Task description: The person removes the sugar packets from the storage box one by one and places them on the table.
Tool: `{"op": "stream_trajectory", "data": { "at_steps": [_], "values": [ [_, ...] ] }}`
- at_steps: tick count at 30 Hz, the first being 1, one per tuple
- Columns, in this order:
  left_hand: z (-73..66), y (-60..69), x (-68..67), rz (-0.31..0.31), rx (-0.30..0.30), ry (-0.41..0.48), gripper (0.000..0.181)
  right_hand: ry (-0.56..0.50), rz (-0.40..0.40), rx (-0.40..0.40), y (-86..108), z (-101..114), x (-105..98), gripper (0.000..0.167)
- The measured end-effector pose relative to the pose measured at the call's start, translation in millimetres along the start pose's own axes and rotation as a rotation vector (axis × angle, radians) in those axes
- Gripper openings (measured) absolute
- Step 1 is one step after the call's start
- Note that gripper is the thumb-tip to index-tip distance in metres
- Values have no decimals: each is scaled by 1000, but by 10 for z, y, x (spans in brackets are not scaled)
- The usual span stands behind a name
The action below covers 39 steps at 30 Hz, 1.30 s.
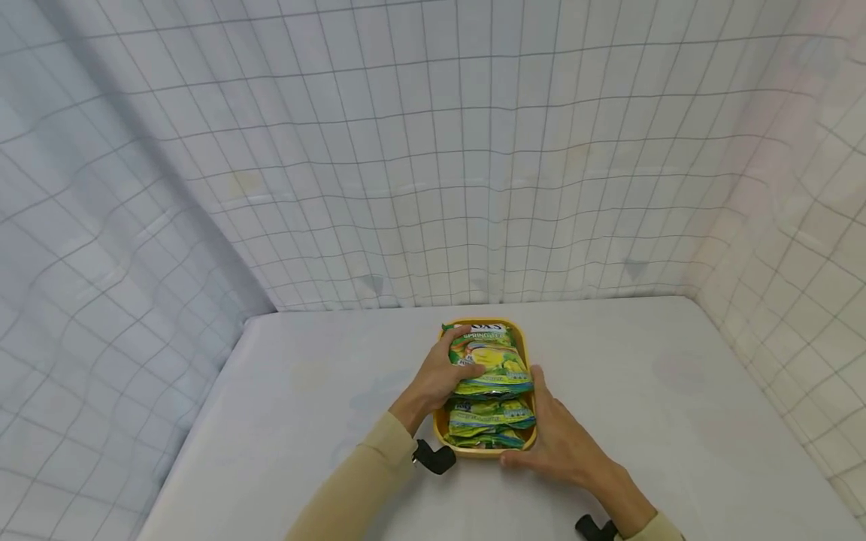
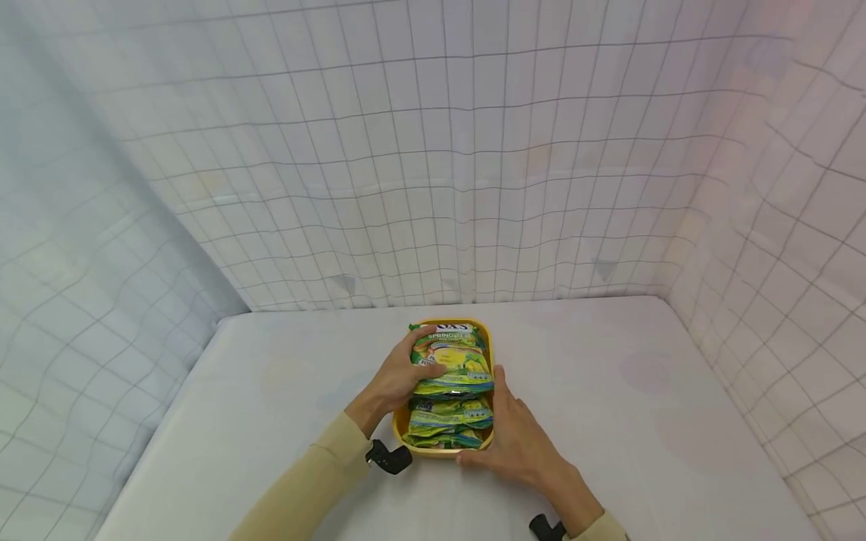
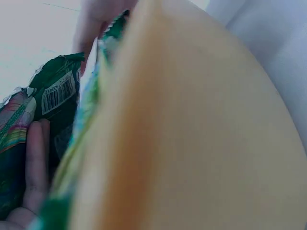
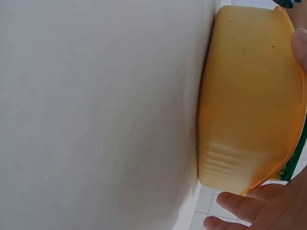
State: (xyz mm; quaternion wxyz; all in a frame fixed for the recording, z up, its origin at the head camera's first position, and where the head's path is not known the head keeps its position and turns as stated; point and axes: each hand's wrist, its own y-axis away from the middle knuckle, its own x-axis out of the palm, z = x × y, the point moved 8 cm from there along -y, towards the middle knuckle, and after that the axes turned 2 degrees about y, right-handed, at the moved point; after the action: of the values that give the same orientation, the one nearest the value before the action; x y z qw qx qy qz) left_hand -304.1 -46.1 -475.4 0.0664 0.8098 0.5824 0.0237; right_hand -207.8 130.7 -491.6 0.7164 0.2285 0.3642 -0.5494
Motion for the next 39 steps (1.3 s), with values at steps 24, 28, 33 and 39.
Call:
{"op": "stream_trajectory", "data": {
  "at_steps": [24,28,33,39],
  "values": [
    [-354,318,-596,-25,132,80,85,78,11,14,24,-40,17,142],
    [-383,350,-717,-9,148,128,84,79,17,22,19,-39,21,143],
    [-408,398,-871,-7,170,159,83,79,38,44,3,-52,37,144],
    [-412,470,-1036,-36,161,178,85,77,43,51,-14,-60,38,145]
  ]
}}
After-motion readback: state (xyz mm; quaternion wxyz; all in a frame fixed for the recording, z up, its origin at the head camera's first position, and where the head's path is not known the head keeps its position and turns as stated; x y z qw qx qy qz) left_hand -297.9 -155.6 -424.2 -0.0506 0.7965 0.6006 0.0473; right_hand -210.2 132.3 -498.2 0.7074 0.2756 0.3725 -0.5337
